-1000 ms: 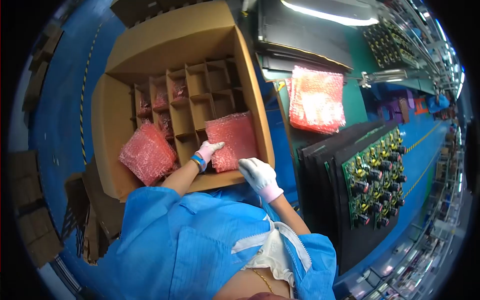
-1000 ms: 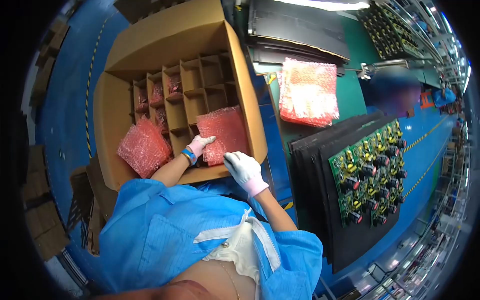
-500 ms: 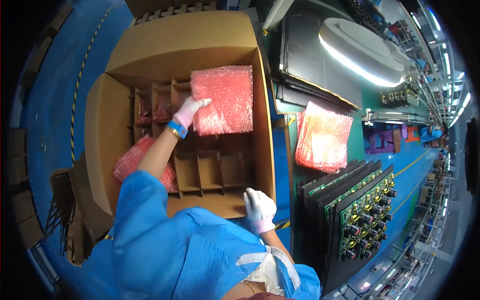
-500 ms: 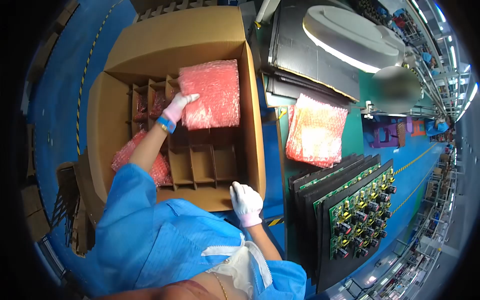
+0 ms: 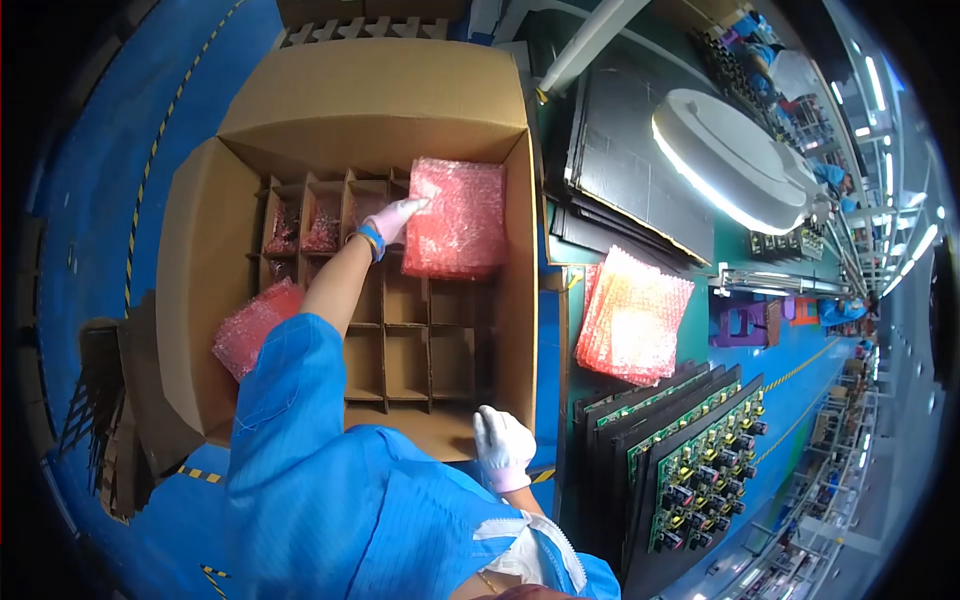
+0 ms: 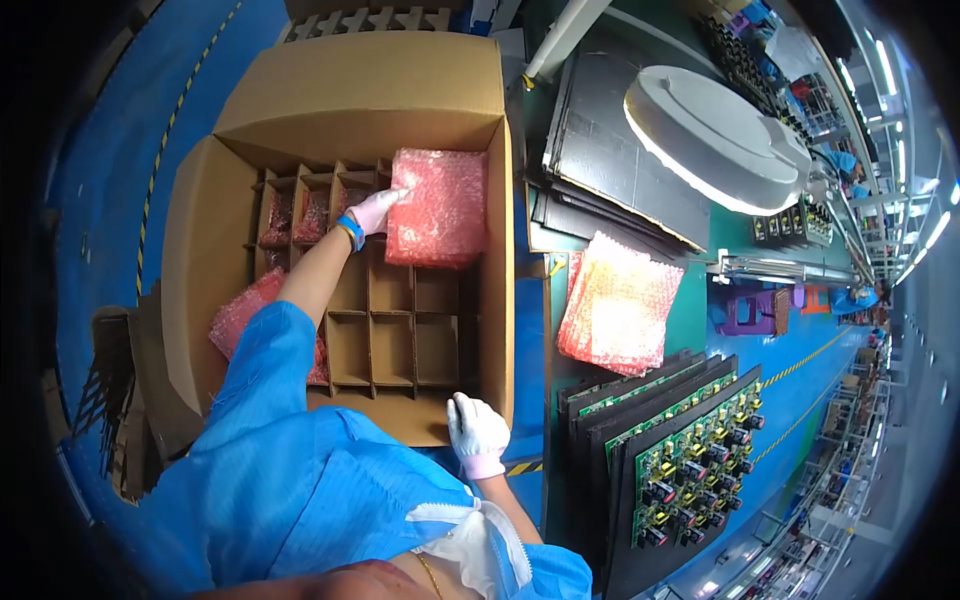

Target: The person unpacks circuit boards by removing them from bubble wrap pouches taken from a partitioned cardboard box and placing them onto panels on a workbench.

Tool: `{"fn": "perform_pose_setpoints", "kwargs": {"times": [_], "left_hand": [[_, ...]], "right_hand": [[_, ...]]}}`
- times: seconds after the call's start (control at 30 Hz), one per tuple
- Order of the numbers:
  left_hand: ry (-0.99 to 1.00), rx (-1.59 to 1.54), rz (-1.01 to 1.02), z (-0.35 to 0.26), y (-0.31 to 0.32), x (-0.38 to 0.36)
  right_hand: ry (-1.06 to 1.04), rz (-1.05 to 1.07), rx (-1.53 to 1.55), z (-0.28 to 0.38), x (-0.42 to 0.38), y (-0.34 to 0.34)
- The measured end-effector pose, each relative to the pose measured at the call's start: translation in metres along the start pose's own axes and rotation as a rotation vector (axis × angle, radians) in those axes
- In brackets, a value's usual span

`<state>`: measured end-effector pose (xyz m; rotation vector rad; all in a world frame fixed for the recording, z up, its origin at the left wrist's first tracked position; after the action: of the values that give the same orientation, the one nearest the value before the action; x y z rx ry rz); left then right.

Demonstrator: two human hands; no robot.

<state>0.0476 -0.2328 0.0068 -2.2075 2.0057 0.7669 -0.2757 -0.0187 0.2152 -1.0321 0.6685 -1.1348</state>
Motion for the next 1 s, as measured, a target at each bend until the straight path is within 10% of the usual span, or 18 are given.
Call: {"fn": "perform_pose_setpoints", "kwargs": {"times": [0.2,0.4,0.57,0.67,0.73,0.93,1.0], "left_hand": [[0.184,1.035,-0.622,-0.059,-0.008,-0.041],[0.7,1.105,-0.753,-0.126,-0.034,-0.144],[0.253,1.313,-0.667,-0.128,-0.078,-0.324],[-0.406,1.498,-0.587,-0.075,-0.11,-0.401],[-0.629,1.399,-0.591,-0.052,-0.127,-0.425],[-0.029,0.198,-0.523,0.092,-0.205,-0.362],[-0.113,-0.155,-0.651,0.081,-0.181,-0.362]], "right_hand": [[-0.012,-0.021,0.012,0.002,0.001,-0.001],[-0.034,-0.004,0.028,0.003,0.0,-0.001],[-0.051,0.005,0.036,0.005,-0.001,0.002],[-0.005,0.068,0.081,0.006,0.0,0.002],[-0.013,0.089,0.06,0.009,0.0,0.002],[-0.019,0.111,0.07,0.013,0.0,0.001],[-0.017,0.088,0.07,0.013,0.0,0.0]]}}
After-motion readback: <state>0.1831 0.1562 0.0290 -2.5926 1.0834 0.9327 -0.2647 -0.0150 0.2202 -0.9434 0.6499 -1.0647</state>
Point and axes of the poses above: each hand's wrist, its own x-axis towards the middle knuckle, its own y-axis out of the palm, z = x × y, the point moved 6 cm from there along x, towards the middle knuckle, and after that the axes turned 9 degrees about y, right-handed, at the moved point
